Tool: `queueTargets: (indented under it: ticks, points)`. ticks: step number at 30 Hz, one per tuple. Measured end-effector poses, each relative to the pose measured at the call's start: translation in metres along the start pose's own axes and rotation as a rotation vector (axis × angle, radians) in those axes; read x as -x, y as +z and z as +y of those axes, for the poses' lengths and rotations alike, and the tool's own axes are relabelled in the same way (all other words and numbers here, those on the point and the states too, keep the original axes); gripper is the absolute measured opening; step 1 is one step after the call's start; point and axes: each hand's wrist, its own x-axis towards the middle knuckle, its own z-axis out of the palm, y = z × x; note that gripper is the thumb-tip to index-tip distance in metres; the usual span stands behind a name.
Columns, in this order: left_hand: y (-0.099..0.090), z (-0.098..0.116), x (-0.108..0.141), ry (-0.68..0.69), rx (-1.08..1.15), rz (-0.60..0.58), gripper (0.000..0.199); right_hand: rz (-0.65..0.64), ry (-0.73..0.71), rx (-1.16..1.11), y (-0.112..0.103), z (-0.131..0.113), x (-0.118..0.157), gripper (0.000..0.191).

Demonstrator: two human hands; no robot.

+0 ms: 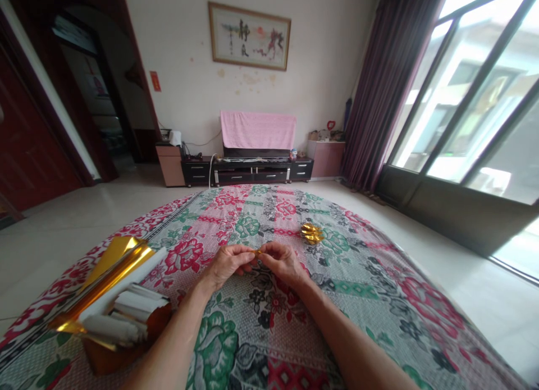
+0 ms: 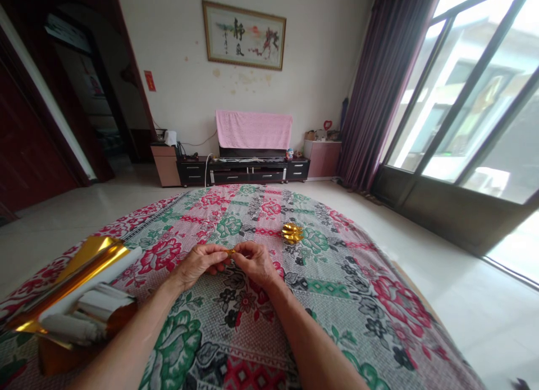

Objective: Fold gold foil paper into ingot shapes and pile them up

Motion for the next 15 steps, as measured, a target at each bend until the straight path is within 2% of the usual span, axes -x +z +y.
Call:
queueTargets:
  ticks: [4, 9, 15]
  points:
    - [0.0003, -0.0024, -0.0015, 0.009, -0.030, 0.016, 0.026, 0.001, -0.024, -0.050, 0.0007, -0.0013, 0.0006, 0.019]
    - [0.0006, -0.0042, -0.0016, 0.045, -0.031, 0.040, 0.024, 0.044, -0.054, 0.019, 0.0008, -0.0067, 0.0019, 0.018]
    - [0.0032, -0.0049, -0.0009, 0.114, -0.092, 0.028, 0.016, 0.002, -0.009, 0.077, 0.0004, -0.0085, 0.0034, 0.017]
